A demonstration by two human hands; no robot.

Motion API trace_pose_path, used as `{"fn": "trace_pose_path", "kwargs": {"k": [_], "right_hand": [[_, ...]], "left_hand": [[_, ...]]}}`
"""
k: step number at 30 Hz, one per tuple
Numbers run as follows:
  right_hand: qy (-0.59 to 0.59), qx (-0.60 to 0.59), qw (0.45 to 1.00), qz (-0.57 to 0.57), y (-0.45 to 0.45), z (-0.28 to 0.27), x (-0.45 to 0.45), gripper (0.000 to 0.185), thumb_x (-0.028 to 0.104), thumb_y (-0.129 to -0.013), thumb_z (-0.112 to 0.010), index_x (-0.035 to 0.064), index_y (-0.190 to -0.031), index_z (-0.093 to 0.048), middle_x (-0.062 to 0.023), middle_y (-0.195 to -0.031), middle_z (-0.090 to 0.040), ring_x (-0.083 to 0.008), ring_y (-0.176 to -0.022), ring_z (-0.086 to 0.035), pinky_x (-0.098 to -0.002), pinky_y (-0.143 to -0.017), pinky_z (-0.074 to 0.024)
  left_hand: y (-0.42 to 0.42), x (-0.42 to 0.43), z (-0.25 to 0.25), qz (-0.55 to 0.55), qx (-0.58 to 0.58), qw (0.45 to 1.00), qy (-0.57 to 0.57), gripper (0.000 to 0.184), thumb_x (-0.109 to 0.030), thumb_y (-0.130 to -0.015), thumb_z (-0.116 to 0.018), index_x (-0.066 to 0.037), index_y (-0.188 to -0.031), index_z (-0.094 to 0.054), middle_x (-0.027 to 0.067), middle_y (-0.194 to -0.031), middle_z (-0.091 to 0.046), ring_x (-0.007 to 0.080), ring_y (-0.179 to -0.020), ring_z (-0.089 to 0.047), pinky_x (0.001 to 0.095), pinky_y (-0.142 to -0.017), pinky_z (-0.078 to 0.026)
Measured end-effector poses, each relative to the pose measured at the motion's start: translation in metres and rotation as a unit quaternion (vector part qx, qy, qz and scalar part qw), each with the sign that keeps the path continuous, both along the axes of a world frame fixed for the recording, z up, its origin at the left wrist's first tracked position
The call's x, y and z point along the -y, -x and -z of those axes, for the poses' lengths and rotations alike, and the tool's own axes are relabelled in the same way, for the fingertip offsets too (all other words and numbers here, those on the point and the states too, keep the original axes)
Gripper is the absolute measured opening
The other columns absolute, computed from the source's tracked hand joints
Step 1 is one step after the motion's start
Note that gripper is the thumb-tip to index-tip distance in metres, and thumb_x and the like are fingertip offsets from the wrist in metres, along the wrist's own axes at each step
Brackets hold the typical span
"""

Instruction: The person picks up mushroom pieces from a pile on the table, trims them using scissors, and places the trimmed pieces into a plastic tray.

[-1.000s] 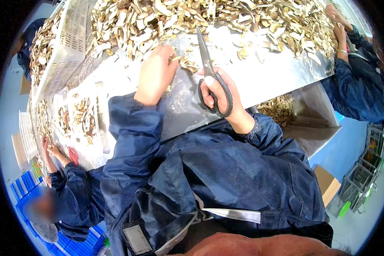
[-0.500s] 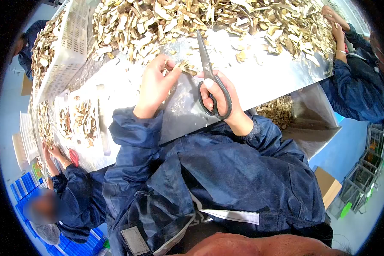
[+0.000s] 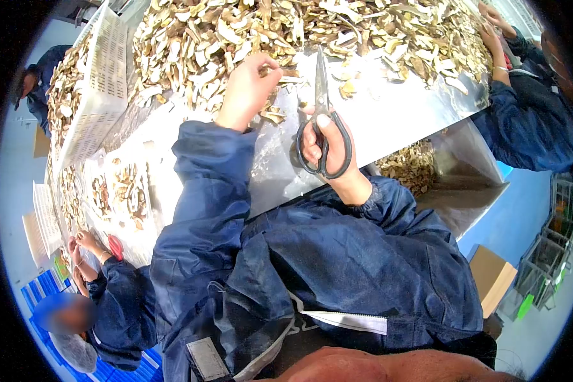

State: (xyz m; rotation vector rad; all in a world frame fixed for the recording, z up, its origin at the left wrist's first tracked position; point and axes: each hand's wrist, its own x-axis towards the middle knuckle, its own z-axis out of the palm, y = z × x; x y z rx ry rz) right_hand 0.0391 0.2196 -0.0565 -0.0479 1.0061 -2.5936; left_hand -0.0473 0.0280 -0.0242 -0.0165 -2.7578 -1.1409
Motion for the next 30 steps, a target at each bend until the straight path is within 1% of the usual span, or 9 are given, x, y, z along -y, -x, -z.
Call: {"fn": "trace_pose_path", "kwargs": {"k": [2,5,9,16,17,20,23,26,30], "right_hand": [[-0.001,0.008,1.000,-0.005,0.000,-0.001,-0.001,0.032,0.025,-0.102,-0.052,-0.0001,-0.123,-0.051,-0.0053,-0.071,-0.053,-0.0096,-0.050,-0.045,-0.0237,-0.046,-0.0376],[0.009,0.005,1.000,-0.016,0.001,0.000,-0.003,0.032,0.026,-0.102,-0.053,0.0005,-0.123,-0.052,-0.0052,-0.072,-0.053,-0.0092,-0.049,-0.044,-0.0233,-0.045,-0.0367],[0.023,0.004,0.999,-0.025,0.002,0.001,-0.004,0.032,0.025,-0.103,-0.053,0.0005,-0.123,-0.052,-0.0048,-0.072,-0.054,-0.0093,-0.048,-0.044,-0.0232,-0.045,-0.0366],[0.011,-0.001,0.999,-0.033,0.002,0.003,-0.004,0.034,0.026,-0.104,-0.050,0.0002,-0.126,-0.051,-0.0046,-0.071,-0.052,-0.0092,-0.048,-0.044,-0.0241,-0.046,-0.0378],[0.011,0.004,0.999,-0.034,0.001,0.003,-0.004,0.034,0.025,-0.103,-0.050,0.0000,-0.126,-0.051,-0.0050,-0.071,-0.052,-0.0093,-0.048,-0.043,-0.0241,-0.046,-0.0381],[0.008,-0.001,0.999,-0.033,0.001,0.002,-0.005,0.034,0.026,-0.103,-0.050,0.0000,-0.126,-0.051,-0.0048,-0.071,-0.052,-0.0091,-0.048,-0.043,-0.0242,-0.046,-0.0381],[0.013,0.000,0.999,-0.039,0.001,0.002,-0.004,0.034,0.026,-0.104,-0.050,-0.0001,-0.125,-0.051,-0.0047,-0.072,-0.052,-0.0087,-0.048,-0.043,-0.0243,-0.046,-0.0378],[0.021,0.003,0.999,-0.043,0.001,0.001,-0.005,0.033,0.026,-0.104,-0.050,-0.0002,-0.125,-0.052,-0.0045,-0.071,-0.052,-0.0083,-0.048,-0.043,-0.0242,-0.046,-0.0375],[0.030,0.012,0.999,-0.037,0.001,0.000,-0.004,0.029,0.023,-0.103,-0.053,0.0016,-0.121,-0.054,-0.0052,-0.072,-0.055,-0.0086,-0.048,-0.045,-0.0220,-0.045,-0.0375]], "left_hand": [[0.003,-0.007,0.007,0.011,-0.039,0.989,0.146,0.023,-0.023,-0.086,-0.072,-0.004,-0.097,-0.067,0.0159,-0.081,-0.069,0.0302,-0.080,-0.069,0.0398,-0.073,-0.052],[-0.010,-0.007,0.007,0.035,0.004,0.983,0.179,0.022,-0.022,-0.085,-0.071,-0.004,-0.097,-0.067,0.0192,-0.084,-0.069,0.0341,-0.084,-0.070,0.0404,-0.074,-0.053],[-0.027,0.002,-0.010,0.072,0.138,0.982,0.106,0.022,-0.023,-0.085,-0.072,-0.005,-0.097,-0.067,0.0192,-0.083,-0.068,0.0304,-0.081,-0.070,0.0394,-0.071,-0.052],[-0.005,-0.004,-0.003,0.075,0.086,0.987,0.109,0.030,-0.026,-0.082,-0.071,-0.002,-0.098,-0.068,0.0215,-0.085,-0.069,0.0403,-0.082,-0.067,0.0458,-0.074,-0.052],[-0.004,-0.005,0.002,0.075,0.049,0.985,0.147,0.027,-0.022,-0.081,-0.074,-0.001,-0.098,-0.068,0.0185,-0.078,-0.067,0.0302,-0.073,-0.067,0.0393,-0.068,-0.051],[-0.001,-0.006,-0.001,0.078,0.101,0.979,0.158,0.028,-0.023,-0.078,-0.072,-0.001,-0.095,-0.067,0.0217,-0.086,-0.069,0.0399,-0.084,-0.067,0.0450,-0.075,-0.052],[-0.002,-0.003,-0.006,0.070,0.157,0.978,0.120,0.027,-0.021,-0.077,-0.071,0.000,-0.093,-0.067,0.0210,-0.085,-0.069,0.0385,-0.082,-0.068,0.0443,-0.074,-0.052],[-0.006,0.003,0.004,0.068,0.111,0.985,0.115,0.020,-0.016,-0.078,-0.072,-0.001,-0.089,-0.064,0.0126,-0.073,-0.064,0.0231,-0.066,-0.061,0.0358,-0.063,-0.048],[-0.014,0.000,-0.001,0.071,0.073,0.991,0.087,0.018,-0.014,-0.079,-0.072,-0.002,-0.091,-0.065,0.0102,-0.073,-0.064,0.0206,-0.065,-0.060,0.0345,-0.061,-0.047]]}}
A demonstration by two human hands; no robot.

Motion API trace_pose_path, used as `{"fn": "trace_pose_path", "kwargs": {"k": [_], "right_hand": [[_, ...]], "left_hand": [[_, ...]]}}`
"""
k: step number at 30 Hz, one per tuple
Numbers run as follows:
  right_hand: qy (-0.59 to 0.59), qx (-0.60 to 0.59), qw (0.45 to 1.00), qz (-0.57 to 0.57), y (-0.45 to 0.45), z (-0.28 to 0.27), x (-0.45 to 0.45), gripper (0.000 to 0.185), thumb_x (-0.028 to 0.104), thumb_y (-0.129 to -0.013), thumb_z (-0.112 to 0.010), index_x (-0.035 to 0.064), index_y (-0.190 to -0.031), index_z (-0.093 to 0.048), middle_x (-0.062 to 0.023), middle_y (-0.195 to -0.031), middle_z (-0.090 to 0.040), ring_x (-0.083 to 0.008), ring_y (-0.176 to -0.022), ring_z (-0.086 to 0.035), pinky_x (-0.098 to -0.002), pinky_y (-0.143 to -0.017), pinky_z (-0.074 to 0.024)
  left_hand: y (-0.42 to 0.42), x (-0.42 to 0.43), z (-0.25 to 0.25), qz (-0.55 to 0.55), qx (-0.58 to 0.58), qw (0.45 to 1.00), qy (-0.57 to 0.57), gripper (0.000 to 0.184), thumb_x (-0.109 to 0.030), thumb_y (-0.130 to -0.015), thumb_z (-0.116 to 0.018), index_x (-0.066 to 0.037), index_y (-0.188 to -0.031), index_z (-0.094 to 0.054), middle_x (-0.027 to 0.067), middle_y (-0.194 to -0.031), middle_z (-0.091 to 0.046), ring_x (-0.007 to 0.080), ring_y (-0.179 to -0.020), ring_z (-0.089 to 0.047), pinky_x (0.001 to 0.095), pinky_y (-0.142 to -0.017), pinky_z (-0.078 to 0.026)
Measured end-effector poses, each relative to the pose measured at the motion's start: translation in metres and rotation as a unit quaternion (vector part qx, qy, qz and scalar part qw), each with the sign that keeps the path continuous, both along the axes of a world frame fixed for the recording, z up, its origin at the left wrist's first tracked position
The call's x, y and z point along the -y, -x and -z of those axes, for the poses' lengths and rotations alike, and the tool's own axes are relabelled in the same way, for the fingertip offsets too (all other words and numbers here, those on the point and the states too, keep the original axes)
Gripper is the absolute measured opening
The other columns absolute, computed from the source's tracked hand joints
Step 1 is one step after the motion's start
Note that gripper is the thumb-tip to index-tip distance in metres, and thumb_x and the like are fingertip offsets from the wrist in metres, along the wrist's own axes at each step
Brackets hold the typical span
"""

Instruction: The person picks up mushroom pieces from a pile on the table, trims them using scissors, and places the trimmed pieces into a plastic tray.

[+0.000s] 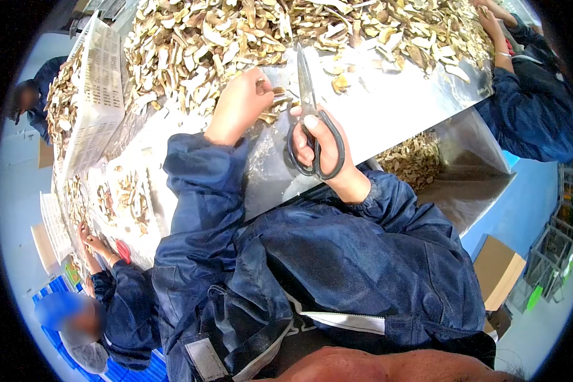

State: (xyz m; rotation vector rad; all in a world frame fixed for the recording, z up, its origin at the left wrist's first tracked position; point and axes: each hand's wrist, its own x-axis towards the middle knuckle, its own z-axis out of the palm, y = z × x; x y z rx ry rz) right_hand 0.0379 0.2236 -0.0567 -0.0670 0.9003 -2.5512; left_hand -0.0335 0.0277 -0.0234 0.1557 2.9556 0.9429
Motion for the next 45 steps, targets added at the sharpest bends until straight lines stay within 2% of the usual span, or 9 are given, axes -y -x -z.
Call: {"fn": "trace_pose_path", "kwargs": {"k": [9,14,16,18,24,27,35,40,45], "right_hand": [[-0.003,-0.008,1.000,-0.005,0.000,0.002,0.000,0.029,0.024,-0.103,-0.053,0.0006,-0.120,-0.055,-0.0049,-0.071,-0.055,-0.0086,-0.048,-0.045,-0.0221,-0.045,-0.0371],[-0.011,-0.022,1.000,-0.003,0.001,0.001,0.001,0.030,0.024,-0.103,-0.054,0.0014,-0.121,-0.055,-0.0048,-0.071,-0.054,-0.0088,-0.048,-0.045,-0.0225,-0.046,-0.0367],[-0.017,-0.019,1.000,-0.004,0.001,0.001,0.001,0.029,0.025,-0.103,-0.054,0.0019,-0.121,-0.055,-0.0050,-0.071,-0.054,-0.0088,-0.048,-0.045,-0.0225,-0.046,-0.0367],[-0.019,-0.013,1.000,-0.005,0.001,0.001,0.000,0.029,0.025,-0.103,-0.054,0.0023,-0.121,-0.055,-0.0051,-0.071,-0.054,-0.0089,-0.049,-0.045,-0.0225,-0.046,-0.0367],[-0.017,-0.011,1.000,-0.011,0.001,0.003,0.000,0.029,0.024,-0.103,-0.054,0.0028,-0.122,-0.055,-0.0050,-0.072,-0.055,-0.0087,-0.049,-0.045,-0.0222,-0.046,-0.0366],[-0.009,0.000,1.000,-0.015,0.001,0.001,0.000,0.028,0.024,-0.103,-0.054,0.0027,-0.122,-0.055,-0.0049,-0.072,-0.055,-0.0084,-0.049,-0.045,-0.0220,-0.046,-0.0363],[-0.012,-0.008,1.000,-0.018,0.001,0.000,-0.001,0.028,0.023,-0.103,-0.053,0.0020,-0.122,-0.054,-0.0045,-0.072,-0.054,-0.0081,-0.049,-0.044,-0.0215,-0.045,-0.0356],[-0.031,-0.015,0.999,-0.018,0.001,-0.003,0.000,0.030,0.024,-0.104,-0.052,0.0007,-0.122,-0.054,-0.0041,-0.072,-0.053,-0.0082,-0.049,-0.044,-0.0223,-0.046,-0.0360],[-0.047,-0.018,0.999,-0.018,0.001,-0.002,-0.002,0.032,0.025,-0.105,-0.049,-0.0009,-0.124,-0.053,-0.0046,-0.071,-0.053,-0.0084,-0.049,-0.044,-0.0232,-0.048,-0.0372]], "left_hand": [[-0.021,0.018,-0.023,-0.033,0.028,0.993,-0.114,0.011,-0.013,-0.088,-0.067,-0.003,-0.094,-0.066,0.0085,-0.082,-0.069,0.0160,-0.071,-0.063,0.0309,-0.066,-0.050],[0.001,0.022,-0.013,-0.085,-0.071,0.994,-0.007,0.020,-0.019,-0.090,-0.069,-0.004,-0.104,-0.067,0.0116,-0.086,-0.068,0.0186,-0.073,-0.063,0.0320,-0.069,-0.050],[0.010,0.010,0.000,-0.040,-0.117,0.992,0.039,0.026,-0.022,-0.089,-0.066,-0.003,-0.107,-0.068,0.0200,-0.094,-0.069,0.0354,-0.085,-0.067,0.0432,-0.076,-0.053],[0.014,0.004,0.012,-0.022,-0.171,0.977,0.122,0.025,-0.022,-0.088,-0.066,-0.003,-0.105,-0.067,0.0203,-0.096,-0.069,0.0376,-0.089,-0.067,0.0452,-0.078,-0.053],[0.015,0.001,0.005,-0.052,-0.060,0.987,0.140,0.023,-0.021,-0.084,-0.070,-0.002,-0.095,-0.063,0.0193,-0.090,-0.068,0.0378,-0.086,-0.066,0.0453,-0.073,-0.051],[0.004,0.006,-0.005,-0.055,-0.029,0.998,0.022,0.023,-0.018,-0.082,-0.071,-0.002,-0.096,-0.062,0.0167,-0.081,-0.065,0.0353,-0.078,-0.065,0.0431,-0.068,-0.050],[-0.014,0.032,-0.021,-0.112,-0.005,0.994,-0.001,0.021,-0.022,-0.088,-0.072,-0.005,-0.099,-0.066,0.0068,-0.074,-0.062,0.0151,-0.067,-0.058,0.0312,-0.062,-0.047],[0.002,0.008,-0.013,-0.063,-0.069,0.996,-0.003,0.026,-0.025,-0.085,-0.074,-0.001,-0.094,-0.068,0.0195,-0.087,-0.068,0.0341,-0.077,-0.067,0.0414,-0.071,-0.053],[0.013,-0.002,0.007,0.002,-0.081,0.993,0.089,0.027,-0.025,-0.082,-0.075,-0.001,-0.085,-0.065,0.0188,-0.083,-0.064,0.0367,-0.080,-0.064,0.0439,-0.072,-0.050]]}}
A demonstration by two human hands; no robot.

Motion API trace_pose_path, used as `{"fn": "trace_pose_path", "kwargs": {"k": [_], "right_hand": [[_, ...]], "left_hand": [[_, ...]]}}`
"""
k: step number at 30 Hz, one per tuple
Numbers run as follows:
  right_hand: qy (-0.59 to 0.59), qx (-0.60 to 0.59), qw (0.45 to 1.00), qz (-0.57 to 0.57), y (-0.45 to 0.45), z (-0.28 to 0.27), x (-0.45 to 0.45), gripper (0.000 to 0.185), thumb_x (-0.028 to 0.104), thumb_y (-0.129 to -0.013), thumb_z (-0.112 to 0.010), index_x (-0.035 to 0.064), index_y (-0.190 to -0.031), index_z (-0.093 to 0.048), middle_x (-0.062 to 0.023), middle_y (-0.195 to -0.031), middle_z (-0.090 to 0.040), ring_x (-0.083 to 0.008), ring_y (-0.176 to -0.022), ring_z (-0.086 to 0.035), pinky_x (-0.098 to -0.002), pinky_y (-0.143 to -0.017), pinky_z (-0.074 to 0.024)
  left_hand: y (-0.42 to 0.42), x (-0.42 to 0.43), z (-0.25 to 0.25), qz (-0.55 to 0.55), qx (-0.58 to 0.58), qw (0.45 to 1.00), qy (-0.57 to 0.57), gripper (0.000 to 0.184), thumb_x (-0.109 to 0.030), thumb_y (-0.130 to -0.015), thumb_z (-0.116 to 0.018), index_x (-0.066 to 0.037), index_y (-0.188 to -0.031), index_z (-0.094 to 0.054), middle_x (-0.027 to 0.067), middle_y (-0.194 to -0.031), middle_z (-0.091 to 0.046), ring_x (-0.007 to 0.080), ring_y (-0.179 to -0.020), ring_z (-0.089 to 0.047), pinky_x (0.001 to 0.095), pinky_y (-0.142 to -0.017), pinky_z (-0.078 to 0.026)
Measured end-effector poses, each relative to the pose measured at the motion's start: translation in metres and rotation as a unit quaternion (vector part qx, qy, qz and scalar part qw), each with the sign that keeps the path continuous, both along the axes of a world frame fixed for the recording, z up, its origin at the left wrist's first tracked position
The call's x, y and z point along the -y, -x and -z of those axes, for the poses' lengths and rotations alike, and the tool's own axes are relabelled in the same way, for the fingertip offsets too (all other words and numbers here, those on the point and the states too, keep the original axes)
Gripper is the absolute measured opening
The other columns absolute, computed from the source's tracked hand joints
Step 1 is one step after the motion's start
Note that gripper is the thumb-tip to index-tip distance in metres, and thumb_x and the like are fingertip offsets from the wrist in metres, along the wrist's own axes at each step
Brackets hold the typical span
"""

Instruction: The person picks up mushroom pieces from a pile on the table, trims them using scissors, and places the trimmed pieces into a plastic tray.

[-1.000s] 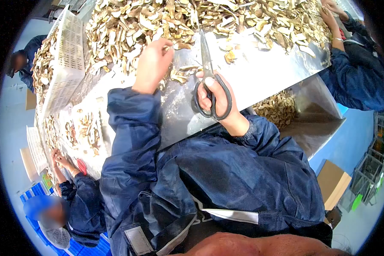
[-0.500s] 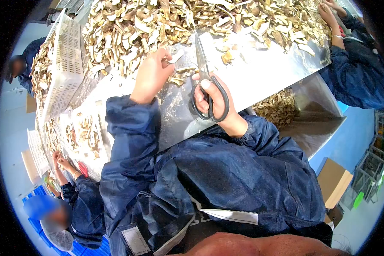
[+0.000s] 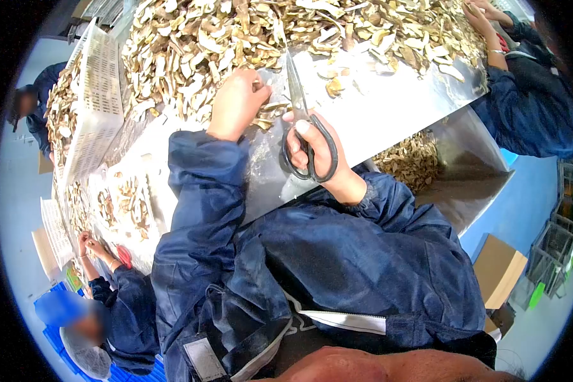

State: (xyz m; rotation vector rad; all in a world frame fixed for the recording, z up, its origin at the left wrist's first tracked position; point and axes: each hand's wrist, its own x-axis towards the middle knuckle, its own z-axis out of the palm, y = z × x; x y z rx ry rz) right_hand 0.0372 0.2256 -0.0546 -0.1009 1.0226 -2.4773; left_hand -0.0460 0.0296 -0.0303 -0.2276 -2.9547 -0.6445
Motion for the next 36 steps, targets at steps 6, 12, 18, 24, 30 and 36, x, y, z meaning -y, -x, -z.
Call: {"fn": "trace_pose_path", "kwargs": {"k": [6,12,18,24,30,36], "right_hand": [[0.011,-0.001,1.000,-0.001,0.001,0.000,0.000,0.032,0.024,-0.105,-0.049,-0.0008,-0.125,-0.052,-0.0047,-0.071,-0.052,-0.0083,-0.050,-0.044,-0.0234,-0.048,-0.0371],[0.030,0.006,1.000,0.001,0.000,0.000,0.000,0.028,0.025,-0.103,-0.053,0.0021,-0.120,-0.054,-0.0045,-0.073,-0.054,-0.0089,-0.051,-0.045,-0.0225,-0.047,-0.0364],[0.010,0.003,1.000,-0.002,0.000,-0.002,0.000,0.031,0.024,-0.105,-0.048,-0.0002,-0.125,-0.052,-0.0044,-0.072,-0.052,-0.0081,-0.050,-0.043,-0.0234,-0.048,-0.0364],[0.039,0.019,0.999,-0.002,0.000,0.001,0.000,0.028,0.023,-0.104,-0.052,0.0022,-0.121,-0.054,-0.0043,-0.073,-0.054,-0.0083,-0.051,-0.045,-0.0218,-0.047,-0.0357],[0.046,0.015,0.999,0.006,0.000,0.001,0.000,0.028,0.022,-0.104,-0.051,0.0007,-0.121,-0.054,-0.0044,-0.072,-0.054,-0.0082,-0.050,-0.044,-0.0220,-0.046,-0.0361],[0.055,-0.004,0.998,0.007,0.001,0.003,0.001,0.027,0.020,-0.103,-0.052,-0.0005,-0.120,-0.053,-0.0059,-0.072,-0.054,-0.0086,-0.049,-0.045,-0.0220,-0.046,-0.0362]], "left_hand": [[0.008,-0.001,-0.003,-0.049,0.015,0.995,-0.089,0.026,-0.021,-0.085,-0.070,-0.003,-0.103,-0.064,0.0235,-0.091,-0.068,0.0399,-0.085,-0.067,0.0429,-0.076,-0.052],[0.027,-0.016,0.009,-0.013,-0.033,0.999,-0.027,0.031,-0.013,-0.089,-0.063,-0.009,-0.120,-0.063,0.0242,-0.098,-0.069,0.0429,-0.093,-0.066,0.0478,-0.081,-0.052],[0.007,-0.015,-0.004,-0.007,0.035,0.999,0.041,0.027,-0.015,-0.090,-0.064,-0.007,-0.116,-0.062,0.0242,-0.093,-0.069,0.0441,-0.088,-0.066,0.0490,-0.077,-0.052],[0.003,0.012,0.000,-0.052,0.101,0.975,-0.190,0.020,-0.021,-0.097,-0.061,-0.006,-0.111,-0.060,0.0137,-0.082,-0.069,0.0233,-0.065,-0.061,0.0333,-0.054,-0.044],[0.005,0.003,-0.023,-0.124,0.250,0.752,-0.598,0.023,-0.024,-0.103,-0.054,-0.003,-0.111,-0.056,0.0113,-0.095,-0.069,0.0097,-0.059,-0.052,0.0234,-0.047,-0.040],[-0.038,0.039,-0.040,-0.165,0.149,0.696,-0.683,0.015,-0.021,-0.100,-0.061,-0.008,-0.094,-0.056,0.0077,-0.088,-0.065,0.0067,-0.055,-0.049,0.0204,-0.043,-0.037]]}}
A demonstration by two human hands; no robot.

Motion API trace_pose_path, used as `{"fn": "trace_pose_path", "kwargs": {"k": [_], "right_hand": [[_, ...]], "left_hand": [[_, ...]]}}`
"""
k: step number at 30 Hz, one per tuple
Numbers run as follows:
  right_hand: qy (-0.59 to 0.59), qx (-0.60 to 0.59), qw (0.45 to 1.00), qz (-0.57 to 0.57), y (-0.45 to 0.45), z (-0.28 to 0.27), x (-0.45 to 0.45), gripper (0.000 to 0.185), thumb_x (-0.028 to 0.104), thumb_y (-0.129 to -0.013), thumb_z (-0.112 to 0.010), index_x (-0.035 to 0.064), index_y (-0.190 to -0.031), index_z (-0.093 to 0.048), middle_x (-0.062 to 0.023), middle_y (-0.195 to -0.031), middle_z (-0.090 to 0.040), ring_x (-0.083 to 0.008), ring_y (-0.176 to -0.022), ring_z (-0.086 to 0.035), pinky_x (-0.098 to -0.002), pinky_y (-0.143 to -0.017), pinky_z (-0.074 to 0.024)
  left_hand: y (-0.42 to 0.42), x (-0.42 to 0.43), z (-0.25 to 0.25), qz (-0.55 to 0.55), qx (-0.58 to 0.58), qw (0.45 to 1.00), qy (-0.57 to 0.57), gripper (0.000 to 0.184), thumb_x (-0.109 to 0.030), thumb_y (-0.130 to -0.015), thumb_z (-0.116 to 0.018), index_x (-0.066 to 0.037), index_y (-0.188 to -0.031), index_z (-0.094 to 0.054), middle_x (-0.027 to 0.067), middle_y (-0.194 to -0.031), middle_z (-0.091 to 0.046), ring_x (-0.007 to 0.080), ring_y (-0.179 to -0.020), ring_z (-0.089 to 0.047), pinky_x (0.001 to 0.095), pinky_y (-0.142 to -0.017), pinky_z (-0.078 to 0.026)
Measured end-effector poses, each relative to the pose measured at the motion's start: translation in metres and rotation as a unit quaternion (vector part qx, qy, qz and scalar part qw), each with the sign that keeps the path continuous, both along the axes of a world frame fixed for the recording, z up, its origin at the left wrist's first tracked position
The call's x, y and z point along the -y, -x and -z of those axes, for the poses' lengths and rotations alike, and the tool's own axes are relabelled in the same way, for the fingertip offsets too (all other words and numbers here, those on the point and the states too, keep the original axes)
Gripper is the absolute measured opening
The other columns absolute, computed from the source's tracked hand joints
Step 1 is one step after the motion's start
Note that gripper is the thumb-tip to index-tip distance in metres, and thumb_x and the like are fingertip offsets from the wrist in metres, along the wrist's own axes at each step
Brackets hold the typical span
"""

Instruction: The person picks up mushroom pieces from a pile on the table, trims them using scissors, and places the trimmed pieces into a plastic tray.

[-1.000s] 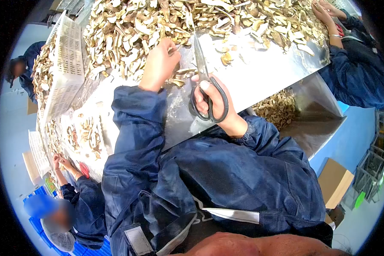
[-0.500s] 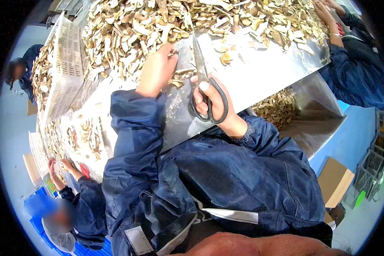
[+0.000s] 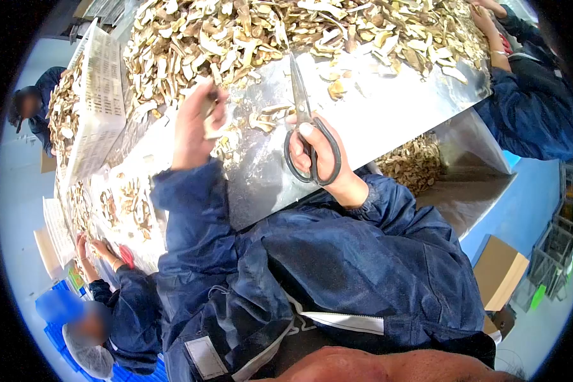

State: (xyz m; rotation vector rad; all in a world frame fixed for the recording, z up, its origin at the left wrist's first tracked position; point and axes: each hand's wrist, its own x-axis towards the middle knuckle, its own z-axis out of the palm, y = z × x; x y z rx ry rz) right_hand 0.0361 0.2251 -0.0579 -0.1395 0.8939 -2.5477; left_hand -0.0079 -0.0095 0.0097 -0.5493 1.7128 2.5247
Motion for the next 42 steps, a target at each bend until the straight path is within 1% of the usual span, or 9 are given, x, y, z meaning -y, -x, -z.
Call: {"fn": "trace_pose_path", "kwargs": {"k": [9,12,13,15,21,27,32,35,42], "right_hand": [[-0.011,0.007,1.000,-0.004,-0.001,-0.001,0.003,0.029,0.021,-0.103,-0.050,-0.0020,-0.120,-0.052,-0.0056,-0.072,-0.054,-0.0084,-0.050,-0.045,-0.0222,-0.047,-0.0376],[-0.032,0.002,1.000,-0.001,-0.001,-0.002,0.004,0.029,0.021,-0.103,-0.050,-0.0019,-0.121,-0.053,-0.0048,-0.072,-0.054,-0.0080,-0.051,-0.045,-0.0224,-0.048,-0.0380],[-0.038,0.004,0.999,0.000,-0.001,-0.003,0.004,0.029,0.021,-0.103,-0.050,-0.0018,-0.121,-0.053,-0.0046,-0.073,-0.054,-0.0080,-0.051,-0.045,-0.0224,-0.048,-0.0380],[-0.056,-0.001,0.998,0.005,-0.002,-0.004,0.006,0.030,0.022,-0.103,-0.050,-0.0015,-0.121,-0.054,-0.0042,-0.072,-0.054,-0.0081,-0.051,-0.045,-0.0222,-0.048,-0.0374],[-0.100,-0.018,0.995,0.021,-0.004,-0.006,0.009,0.031,0.025,-0.103,-0.052,-0.0005,-0.120,-0.055,-0.0036,-0.071,-0.054,-0.0080,-0.051,-0.046,-0.0215,-0.046,-0.0353],[-0.124,-0.028,0.992,0.025,-0.006,-0.008,0.012,0.030,0.024,-0.103,-0.053,0.0003,-0.121,-0.056,-0.0031,-0.072,-0.054,-0.0077,-0.051,-0.047,-0.0211,-0.046,-0.0357],[-0.125,-0.024,0.992,0.022,-0.006,-0.008,0.011,0.030,0.023,-0.103,-0.053,0.0004,-0.122,-0.055,-0.0029,-0.072,-0.054,-0.0076,-0.051,-0.047,-0.0212,-0.045,-0.0357],[-0.126,-0.042,0.991,0.018,-0.004,-0.006,0.011,0.031,0.023,-0.103,-0.052,0.0005,-0.123,-0.054,-0.0027,-0.072,-0.054,-0.0076,-0.051,-0.046,-0.0214,-0.045,-0.0354],[-0.128,-0.036,0.991,0.007,-0.002,-0.008,0.011,0.030,0.023,-0.104,-0.050,0.0000,-0.123,-0.054,-0.0028,-0.068,-0.053,-0.0078,-0.051,-0.046,-0.0217,-0.046,-0.0352]], "left_hand": [[-0.164,0.138,-0.030,-0.321,0.009,0.939,0.125,0.025,-0.020,-0.102,-0.054,-0.002,-0.118,-0.061,0.0072,-0.103,-0.065,0.0087,-0.067,-0.052,0.0207,-0.048,-0.038],[-0.230,0.227,-0.020,-0.253,-0.028,0.961,0.107,0.030,-0.018,-0.101,-0.053,-0.002,-0.126,-0.057,0.0070,-0.109,-0.062,0.0113,-0.077,-0.058,0.0217,-0.060,-0.046],[-0.236,0.215,-0.022,-0.272,0.007,0.880,0.389,0.032,-0.019,-0.103,-0.050,-0.002,-0.128,-0.058,0.0077,-0.112,-0.062,0.0146,-0.091,-0.061,0.0232,-0.075,-0.049],[-0.248,0.246,-0.024,-0.254,0.059,0.862,0.434,0.031,-0.018,-0.102,-0.053,0.001,-0.126,-0.060,0.0081,-0.118,-0.062,0.0167,-0.101,-0.061,0.0264,-0.087,-0.048],[-0.203,0.241,-0.012,-0.193,0.007,0.750,0.633,0.028,-0.016,-0.098,-0.062,0.003,-0.118,-0.064,0.0092,-0.112,-0.065,0.0158,-0.101,-0.059,0.0298,-0.089,-0.048],[-0.079,0.069,0.008,-0.026,-0.076,0.830,0.552,0.027,-0.020,-0.095,-0.066,-0.004,-0.117,-0.065,0.0089,-0.099,-0.067,0.0170,-0.077,-0.063,0.0348,-0.072,-0.052],[-0.041,0.043,0.040,-0.015,-0.144,0.681,0.718,0.020,-0.017,-0.088,-0.068,-0.004,-0.102,-0.064,0.0172,-0.093,-0.065,0.0393,-0.085,-0.063,0.0454,-0.074,-0.051],[-0.061,0.045,0.036,0.030,-0.096,0.718,0.689,0.019,-0.015,-0.088,-0.067,-0.003,-0.103,-0.063,0.0166,-0.093,-0.064,0.0389,-0.084,-0.063,0.0449,-0.072,-0.050],[-0.094,0.056,0.022,0.016,-0.006,0.875,0.484,0.035,-0.003,-0.088,-0.069,-0.001,-0.122,-0.058,-0.0001,-0.080,-0.056,0.0058,-0.070,-0.049,0.0212,-0.063,-0.041]]}}
